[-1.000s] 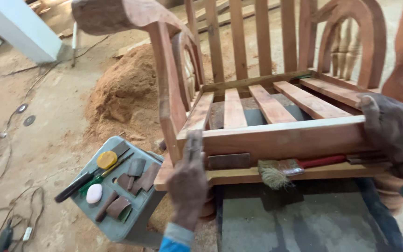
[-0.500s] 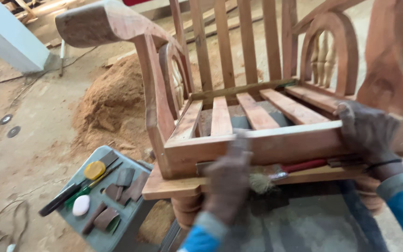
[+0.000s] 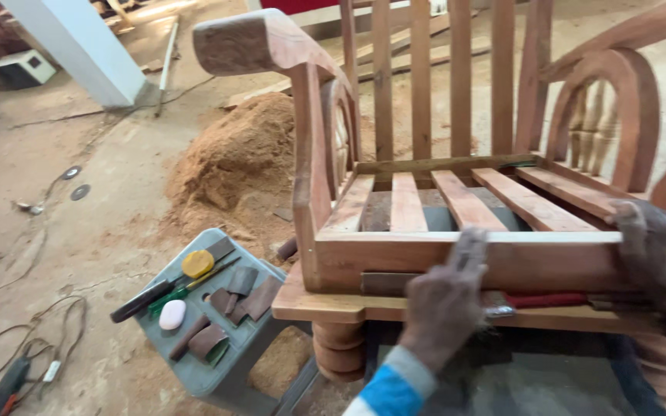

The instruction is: The person rubs the wooden frame of a chair by hand using sandpaper and then applies a liquid to the joints using a brush.

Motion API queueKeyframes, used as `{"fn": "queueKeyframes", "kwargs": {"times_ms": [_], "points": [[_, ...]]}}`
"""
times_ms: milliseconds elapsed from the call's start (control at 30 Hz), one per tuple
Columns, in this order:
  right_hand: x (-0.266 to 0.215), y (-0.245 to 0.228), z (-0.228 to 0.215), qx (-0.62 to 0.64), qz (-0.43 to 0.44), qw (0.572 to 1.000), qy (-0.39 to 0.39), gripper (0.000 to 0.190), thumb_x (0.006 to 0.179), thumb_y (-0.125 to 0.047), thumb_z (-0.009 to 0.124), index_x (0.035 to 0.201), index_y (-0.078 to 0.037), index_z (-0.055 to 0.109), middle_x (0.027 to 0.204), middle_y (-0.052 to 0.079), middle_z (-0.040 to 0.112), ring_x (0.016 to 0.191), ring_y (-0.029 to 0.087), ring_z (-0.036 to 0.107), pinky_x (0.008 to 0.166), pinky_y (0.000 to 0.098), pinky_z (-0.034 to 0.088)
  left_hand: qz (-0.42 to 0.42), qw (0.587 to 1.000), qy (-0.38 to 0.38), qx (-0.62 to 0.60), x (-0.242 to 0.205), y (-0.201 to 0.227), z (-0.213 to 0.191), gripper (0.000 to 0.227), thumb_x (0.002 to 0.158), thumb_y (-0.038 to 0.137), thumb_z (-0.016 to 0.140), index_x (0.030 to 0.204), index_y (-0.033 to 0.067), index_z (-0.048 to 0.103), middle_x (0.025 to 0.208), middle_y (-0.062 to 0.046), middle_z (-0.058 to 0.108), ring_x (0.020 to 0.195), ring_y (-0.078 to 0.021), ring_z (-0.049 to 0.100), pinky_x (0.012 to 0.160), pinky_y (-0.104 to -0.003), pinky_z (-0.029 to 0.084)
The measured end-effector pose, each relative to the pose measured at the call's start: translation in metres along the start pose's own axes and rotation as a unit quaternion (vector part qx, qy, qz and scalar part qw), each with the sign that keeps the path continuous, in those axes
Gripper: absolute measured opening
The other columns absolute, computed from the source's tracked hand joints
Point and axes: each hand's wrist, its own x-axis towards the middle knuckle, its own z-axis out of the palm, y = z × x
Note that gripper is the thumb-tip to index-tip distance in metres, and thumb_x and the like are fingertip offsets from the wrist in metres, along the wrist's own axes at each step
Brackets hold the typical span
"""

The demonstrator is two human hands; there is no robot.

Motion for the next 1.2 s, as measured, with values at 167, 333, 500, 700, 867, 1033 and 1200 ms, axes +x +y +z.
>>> {"fn": "queueKeyframes", "kwargs": {"times_ms": [167,333,500,700,867,1033,1200], "points": [[-0.029,0.038,0.056,0.237,0.083,0.968,0.023,0.043,0.123,-0.024,0.033,0.107,0.003,0.062,0.100,0.016,0.067,0.086,0.024,0.063,0.085,0.0324,0.050,-0.134,0.979,0.031,0.151,-0.041,-0.109,-0.078,0.045,0.099,0.019,0.051,0.144,0.0116,0.056,0.141,-0.006,0.064,0.059,-0.0244,0.069,0.046,-0.038,0.055],[-0.030,0.064,0.070,0.244,0.115,0.963,0.015,0.046,0.129,-0.024,0.034,0.107,0.008,0.060,0.096,0.019,0.067,0.089,0.026,0.064,0.088,0.0335,0.050,-0.091,0.994,-0.011,0.065,-0.019,-0.073,-0.047,0.028,0.108,0.019,0.048,0.128,0.0045,0.059,0.153,-0.017,0.057,0.061,-0.0217,0.069,0.053,-0.035,0.058],[-0.023,0.046,0.043,0.220,0.077,0.972,0.008,0.045,0.127,-0.023,0.033,0.105,0.007,0.060,0.096,0.018,0.064,0.086,0.025,0.063,0.088,0.0321,0.053,-0.015,0.998,0.061,-0.031,-0.019,-0.030,-0.020,0.041,0.107,0.020,0.048,0.146,0.0078,0.056,0.146,-0.014,0.063,0.071,-0.0265,0.073,0.059,-0.039,0.058],[-0.017,0.006,0.026,0.205,0.119,0.971,0.040,0.046,0.127,-0.021,0.037,0.104,0.008,0.062,0.094,0.022,0.068,0.082,0.029,0.065,0.085,0.0343,0.055,-0.241,0.963,-0.095,0.080,-0.045,-0.121,-0.069,0.054,0.106,0.021,0.044,0.159,0.0131,0.044,0.146,-0.009,0.057,0.056,-0.0262,0.071,0.051,-0.038,0.058],[-0.009,0.006,0.011,0.175,0.115,0.978,-0.014,0.051,0.127,-0.026,0.035,0.102,0.007,0.065,0.091,0.021,0.069,0.080,0.030,0.068,0.083,0.0359,0.055,-0.024,0.996,0.087,-0.001,-0.010,-0.022,-0.028,0.039,0.111,0.024,0.047,0.146,0.0070,0.053,0.150,-0.015,0.057,0.095,-0.0320,0.076,0.073,-0.041,0.062],[-0.003,0.016,0.014,0.189,0.087,0.978,-0.018,0.054,0.128,-0.028,0.034,0.102,0.007,0.065,0.093,0.021,0.070,0.085,0.029,0.069,0.089,0.0363,0.055,-0.054,0.997,-0.007,-0.062,-0.014,-0.018,-0.040,0.044,0.107,0.018,0.042,0.149,0.0094,0.054,0.153,-0.013,0.056,0.074,-0.0325,0.074,0.065,-0.044,0.060],[-0.009,0.007,0.017,0.184,0.095,0.978,0.007,0.052,0.127,-0.026,0.035,0.101,0.007,0.066,0.095,0.023,0.070,0.084,0.032,0.069,0.087,0.0397,0.055,-0.232,0.958,-0.108,0.130,-0.049,-0.118,-0.076,0.058,0.105,0.025,0.045,0.162,0.0187,0.037,0.155,0.000,0.048,0.062,-0.0201,0.070,0.054,-0.033,0.059]]}}
